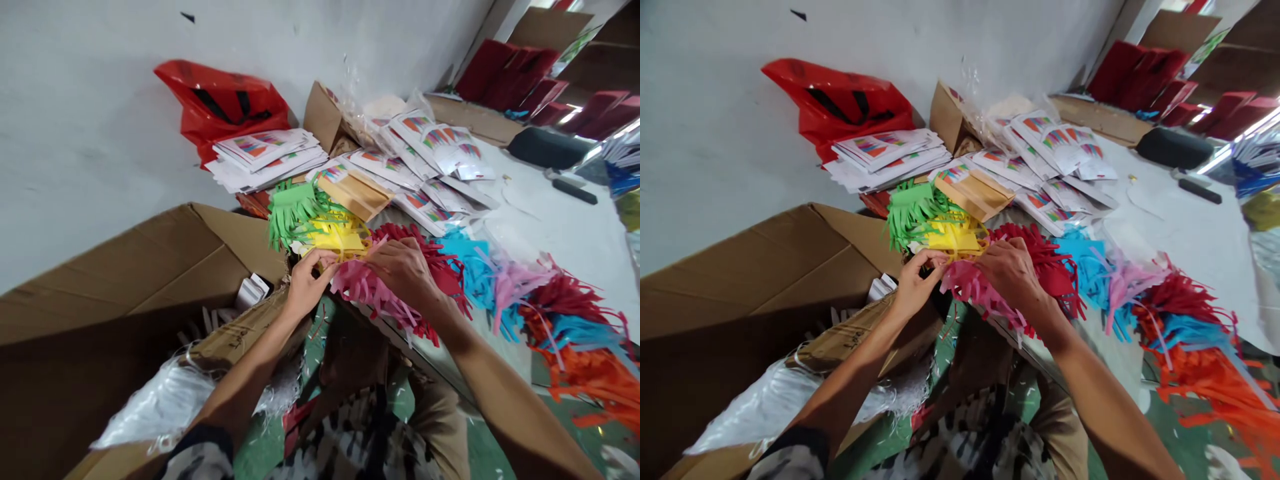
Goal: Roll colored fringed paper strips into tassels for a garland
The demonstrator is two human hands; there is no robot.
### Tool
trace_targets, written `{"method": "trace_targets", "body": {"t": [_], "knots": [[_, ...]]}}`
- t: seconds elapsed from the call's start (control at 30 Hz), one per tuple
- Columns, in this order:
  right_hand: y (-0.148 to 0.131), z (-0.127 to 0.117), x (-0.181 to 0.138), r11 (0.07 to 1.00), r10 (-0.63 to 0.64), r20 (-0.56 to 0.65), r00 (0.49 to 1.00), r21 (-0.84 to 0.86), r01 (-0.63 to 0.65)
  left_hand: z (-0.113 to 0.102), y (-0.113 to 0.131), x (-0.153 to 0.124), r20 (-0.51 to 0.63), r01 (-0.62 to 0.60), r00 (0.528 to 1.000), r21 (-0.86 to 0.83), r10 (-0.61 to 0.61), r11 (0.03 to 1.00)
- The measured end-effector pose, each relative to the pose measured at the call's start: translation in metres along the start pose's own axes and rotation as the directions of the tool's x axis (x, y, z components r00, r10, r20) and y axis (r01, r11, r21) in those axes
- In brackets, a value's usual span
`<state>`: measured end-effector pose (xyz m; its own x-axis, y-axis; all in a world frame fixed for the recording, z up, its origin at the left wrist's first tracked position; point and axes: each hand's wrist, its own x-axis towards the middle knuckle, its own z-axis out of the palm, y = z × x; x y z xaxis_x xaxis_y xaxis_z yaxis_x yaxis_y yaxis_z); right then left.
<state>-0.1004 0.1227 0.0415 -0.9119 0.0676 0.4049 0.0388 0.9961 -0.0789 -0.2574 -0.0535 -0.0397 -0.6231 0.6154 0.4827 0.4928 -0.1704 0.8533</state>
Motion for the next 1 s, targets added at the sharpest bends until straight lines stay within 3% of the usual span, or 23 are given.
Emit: {"method": "trace_targets", "body": {"t": [0.23,0.47,0.7,0.83,1.0], "knots": [[-0.002,-0.002,-0.002,0.998,0.018,0.011,1.000,0.054,-0.019,0.008,0.002,0.005,-0.044,-0.076,0.996,0.126,0.082,0.989],[0.007,-0.010,-0.006,0.984,0.134,-0.034,0.990,0.124,-0.129,0.014,0.005,0.008,-0.049,-0.034,0.998,0.131,0.040,0.991],[-0.003,-0.004,-0.009,0.946,0.212,-0.067,0.975,0.265,-0.187,0.016,0.013,0.011,0.045,0.031,0.998,0.109,-0.036,0.994],[-0.006,-0.004,-0.008,0.840,0.318,-0.116,0.941,0.494,-0.223,0.019,0.008,0.011,0.051,0.085,0.995,0.064,-0.088,0.994],[0.001,-0.008,-0.010,0.637,0.531,-0.054,0.845,0.684,-0.356,0.018,0.001,0.009,0.022,0.086,0.996,0.070,-0.087,0.994]]}}
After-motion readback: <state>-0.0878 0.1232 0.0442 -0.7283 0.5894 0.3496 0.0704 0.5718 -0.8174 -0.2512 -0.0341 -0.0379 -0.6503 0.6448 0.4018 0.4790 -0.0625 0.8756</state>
